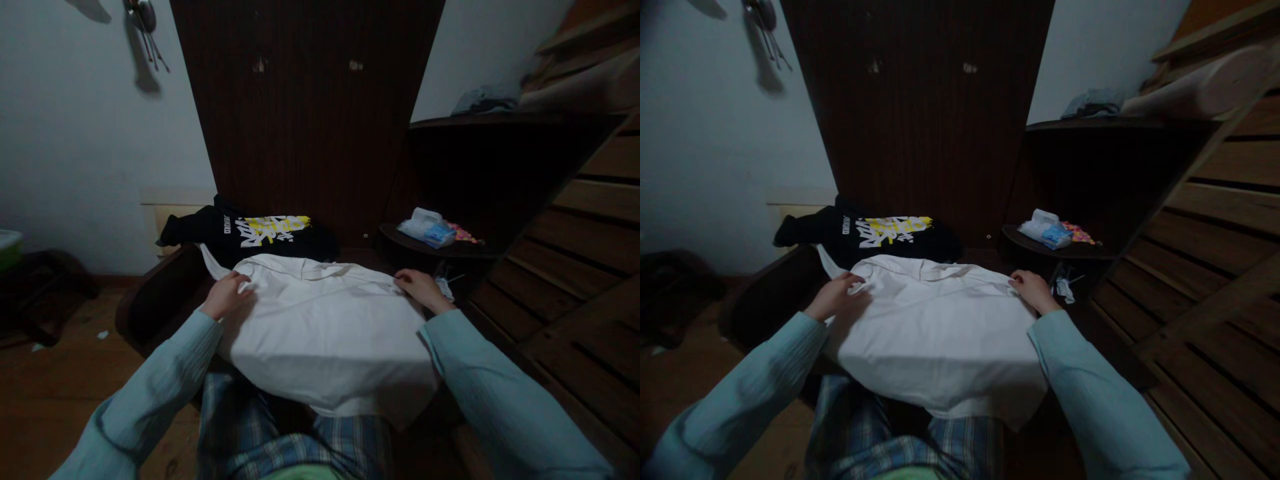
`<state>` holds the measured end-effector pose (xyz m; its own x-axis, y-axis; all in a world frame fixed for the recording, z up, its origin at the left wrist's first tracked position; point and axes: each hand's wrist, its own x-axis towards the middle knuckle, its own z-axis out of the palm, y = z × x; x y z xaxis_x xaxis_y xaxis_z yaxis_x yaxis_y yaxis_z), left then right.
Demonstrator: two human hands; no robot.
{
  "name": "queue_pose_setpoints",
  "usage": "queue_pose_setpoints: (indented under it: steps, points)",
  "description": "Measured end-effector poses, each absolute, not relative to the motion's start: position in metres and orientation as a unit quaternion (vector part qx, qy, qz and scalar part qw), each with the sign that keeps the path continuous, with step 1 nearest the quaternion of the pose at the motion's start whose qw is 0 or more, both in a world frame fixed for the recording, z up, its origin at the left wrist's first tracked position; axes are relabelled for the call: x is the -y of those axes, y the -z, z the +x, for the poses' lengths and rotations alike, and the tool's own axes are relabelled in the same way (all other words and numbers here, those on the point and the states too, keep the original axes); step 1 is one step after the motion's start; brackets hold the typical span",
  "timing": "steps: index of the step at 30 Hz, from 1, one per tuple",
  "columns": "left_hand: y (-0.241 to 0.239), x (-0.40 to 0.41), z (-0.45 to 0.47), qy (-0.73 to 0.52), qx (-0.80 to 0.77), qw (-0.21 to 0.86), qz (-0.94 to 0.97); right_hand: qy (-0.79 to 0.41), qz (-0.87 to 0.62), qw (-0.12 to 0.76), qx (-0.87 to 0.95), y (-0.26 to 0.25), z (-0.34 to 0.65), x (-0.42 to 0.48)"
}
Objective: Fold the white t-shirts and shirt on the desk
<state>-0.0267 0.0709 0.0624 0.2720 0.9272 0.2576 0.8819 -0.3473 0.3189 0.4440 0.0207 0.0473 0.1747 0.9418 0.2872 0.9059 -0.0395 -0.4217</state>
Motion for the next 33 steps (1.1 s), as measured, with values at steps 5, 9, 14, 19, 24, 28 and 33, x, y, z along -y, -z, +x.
queue_pose_setpoints:
  steps: [5, 9, 14, 19, 24, 28, 33]
  points:
    - [-0.036, -0.072, 0.025, -0.191, -0.412, 0.069, 0.888, -0.071, -0.584, 0.248, 0.770, -0.022, 0.390, -0.037]
    - [-0.008, -0.078, 0.030, -0.141, -0.408, 0.026, 0.902, -0.069, -0.562, 0.244, 0.787, 0.010, 0.375, -0.045]
    - [-0.006, -0.078, 0.018, -0.071, -0.441, 0.015, 0.895, -0.055, -0.582, 0.233, 0.777, 0.020, 0.377, -0.042]
    - [-0.033, -0.073, 0.032, 0.004, -0.505, 0.010, 0.863, -0.087, -0.618, 0.209, 0.753, -0.009, 0.367, -0.042]
    - [-0.033, -0.081, 0.063, -0.033, -0.583, -0.072, 0.808, -0.070, -0.683, 0.197, 0.699, -0.025, 0.349, -0.061]
    - [-0.021, -0.087, 0.073, -0.078, -0.585, -0.096, 0.802, -0.066, -0.694, 0.216, 0.684, -0.027, 0.340, -0.078]
    - [-0.012, -0.084, 0.072, -0.111, -0.519, -0.093, 0.843, -0.116, -0.698, 0.341, 0.618, -0.023, 0.339, -0.098]
